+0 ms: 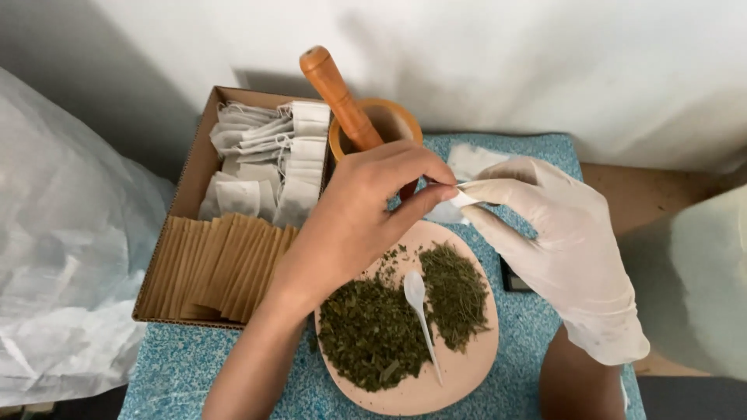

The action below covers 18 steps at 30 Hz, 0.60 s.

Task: Filling small tea bags with dried tea leaves using a spoon and weighing them on a digital scale

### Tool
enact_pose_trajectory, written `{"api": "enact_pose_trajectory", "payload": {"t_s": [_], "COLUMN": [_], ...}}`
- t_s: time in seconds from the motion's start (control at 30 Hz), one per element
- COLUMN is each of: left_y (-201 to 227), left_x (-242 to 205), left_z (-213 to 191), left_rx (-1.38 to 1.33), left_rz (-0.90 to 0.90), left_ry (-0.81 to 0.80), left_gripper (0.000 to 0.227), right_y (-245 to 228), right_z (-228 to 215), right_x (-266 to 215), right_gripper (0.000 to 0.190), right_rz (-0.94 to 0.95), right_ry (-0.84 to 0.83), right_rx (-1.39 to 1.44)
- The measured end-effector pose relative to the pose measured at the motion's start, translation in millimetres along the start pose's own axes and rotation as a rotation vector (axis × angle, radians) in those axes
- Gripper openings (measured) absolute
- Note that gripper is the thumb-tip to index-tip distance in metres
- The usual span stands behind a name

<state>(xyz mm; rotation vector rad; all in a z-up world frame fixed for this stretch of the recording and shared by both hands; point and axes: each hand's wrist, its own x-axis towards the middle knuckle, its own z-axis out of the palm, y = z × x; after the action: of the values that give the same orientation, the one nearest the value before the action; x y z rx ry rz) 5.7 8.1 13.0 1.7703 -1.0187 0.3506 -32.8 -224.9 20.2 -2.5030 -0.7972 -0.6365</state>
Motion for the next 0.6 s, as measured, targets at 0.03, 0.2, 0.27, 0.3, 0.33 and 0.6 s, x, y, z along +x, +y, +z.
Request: {"api": "enact_pose_trajectory", "payload": {"t_s": [0.03,0.2,0.27,0.3,0.33,0.6], "left_y": [0.5,-7.9,-1.5,0.0,0.1,-1.0], "left_x": [-0.6,-3.3,-2.9,0.9,-2.4,-4.1], "left_z": [-0.8,1.4,-2.8,-7.8,-6.4,-17.1], "left_rx": [0.007,0.010,0.021,0.055,0.058,0.102], "left_rz": [0.006,0.003,0.001,0.023,0.022,0.002], "left_ry": [0.006,-0.012,-0.025,-0.033,-0.028,-0.048], "left_gripper": [0.010,0.010,0.008,0.007,0.007,0.008], "right_y": [-2.6,-3.5,-9.5,-10.4,-15.2,-19.0], "right_z": [-1.8,-4.4,-5.0,-4.7,-4.9,1.7], "right_x": [1.9,4.4,3.9,8.6,7.1,6.1], "right_gripper": [0.017,0.017,0.016,0.016,0.016,0.032], "right_rz": [-0.010,0.010,0.038,0.044,0.040,0.326], "right_ry": [0.004,-0.015,-0.019,0.002,-0.001,0.162], "right_rx": [-0.002,-0.029,0.053,0.127,0.128,0.257]}}
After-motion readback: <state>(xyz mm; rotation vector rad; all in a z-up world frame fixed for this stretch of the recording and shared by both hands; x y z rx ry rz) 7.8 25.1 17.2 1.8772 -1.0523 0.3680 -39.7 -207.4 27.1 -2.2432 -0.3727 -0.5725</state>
